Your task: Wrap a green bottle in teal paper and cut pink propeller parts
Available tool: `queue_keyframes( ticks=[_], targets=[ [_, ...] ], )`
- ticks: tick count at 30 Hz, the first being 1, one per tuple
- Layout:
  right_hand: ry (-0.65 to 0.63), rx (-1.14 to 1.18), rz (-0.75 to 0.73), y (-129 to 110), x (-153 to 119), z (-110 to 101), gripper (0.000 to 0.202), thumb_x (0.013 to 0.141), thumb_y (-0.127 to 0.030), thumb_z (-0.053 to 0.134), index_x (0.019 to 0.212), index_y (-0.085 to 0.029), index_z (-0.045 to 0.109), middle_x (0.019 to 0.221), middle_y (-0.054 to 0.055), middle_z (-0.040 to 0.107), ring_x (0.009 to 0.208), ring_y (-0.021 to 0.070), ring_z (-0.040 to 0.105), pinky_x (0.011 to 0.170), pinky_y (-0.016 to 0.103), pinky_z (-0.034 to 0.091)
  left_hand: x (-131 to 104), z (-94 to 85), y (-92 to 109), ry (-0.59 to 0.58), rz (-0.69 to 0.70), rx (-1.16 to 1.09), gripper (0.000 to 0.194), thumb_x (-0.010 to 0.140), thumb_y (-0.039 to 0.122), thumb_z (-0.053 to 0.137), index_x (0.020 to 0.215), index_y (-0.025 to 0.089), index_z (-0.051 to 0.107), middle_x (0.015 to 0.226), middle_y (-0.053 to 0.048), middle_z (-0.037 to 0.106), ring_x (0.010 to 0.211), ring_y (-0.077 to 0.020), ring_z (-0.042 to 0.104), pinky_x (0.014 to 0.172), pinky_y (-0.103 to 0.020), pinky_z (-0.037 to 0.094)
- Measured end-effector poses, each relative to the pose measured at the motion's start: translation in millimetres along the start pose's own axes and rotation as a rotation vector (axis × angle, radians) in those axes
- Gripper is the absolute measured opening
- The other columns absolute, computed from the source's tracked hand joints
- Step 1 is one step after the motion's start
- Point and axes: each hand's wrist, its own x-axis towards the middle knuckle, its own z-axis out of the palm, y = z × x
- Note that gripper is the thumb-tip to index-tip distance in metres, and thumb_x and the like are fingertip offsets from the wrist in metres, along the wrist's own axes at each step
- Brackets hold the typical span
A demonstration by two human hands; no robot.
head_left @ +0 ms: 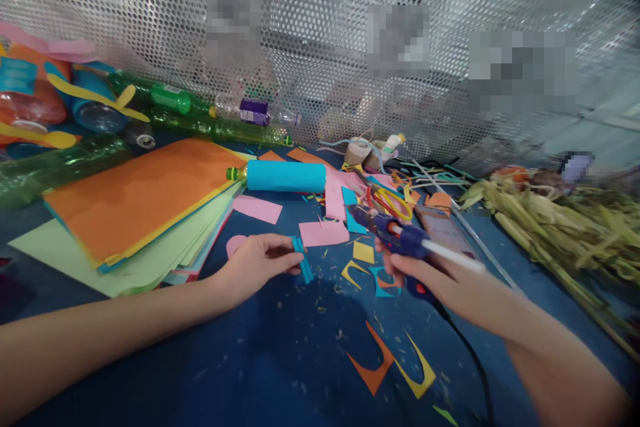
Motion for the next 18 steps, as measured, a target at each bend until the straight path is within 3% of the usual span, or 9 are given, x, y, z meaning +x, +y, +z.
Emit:
queue_keyframes(
  ticks=[1,5,12,18],
  targets=[
    [-0.071,0.109,-0.001,-9,0,6,0.039,0.086,-0.052,0.036,0.084,-0.019,0.056,0.075,0.006,0.061,0.065,0.0172,0.058,0.061,0.030,0.046,0,0.0,0,-0.012,0.004,0.011,0.018,0.072,0.034,0.065,0.082,0.019,0.065,0.077,0.001,0.066,0.072,-0.0151,0.065,0.077,-0.029,0.049],
    [-0.100,0.333,0.011,-28,-1,28,0.040,0.085,-0.054,0.039,0.077,-0.018,0.054,0.062,0.001,0.056,0.056,0.0135,0.055,0.056,0.027,0.046,-2,0.1,3,-0.052,0.022,0.076,0.016,0.074,0.034,0.062,0.078,0.019,0.063,0.072,0.001,0.065,0.073,-0.0153,0.064,0.074,-0.026,0.048],
    [-0.081,0.224,0.008,-34,-13,39,0.034,0.085,-0.051,0.043,0.082,-0.021,0.060,0.060,0.001,0.060,0.053,0.0145,0.056,0.048,0.025,0.045,-3,-0.5,5,-0.074,0.042,0.148,0.017,0.075,0.034,0.060,0.072,0.018,0.060,0.066,0.001,0.063,0.070,-0.0151,0.062,0.069,-0.025,0.047],
    [-0.080,0.144,-0.018,-43,-17,39,0.036,0.085,-0.053,0.040,0.089,-0.024,0.062,0.058,0.001,0.061,0.052,0.0161,0.055,0.054,0.028,0.048,-2,-1.1,0,-0.083,0.058,0.149,0.017,0.075,0.035,0.060,0.080,0.018,0.063,0.068,0.000,0.064,0.069,-0.0151,0.061,0.069,-0.026,0.046]
  ],
)
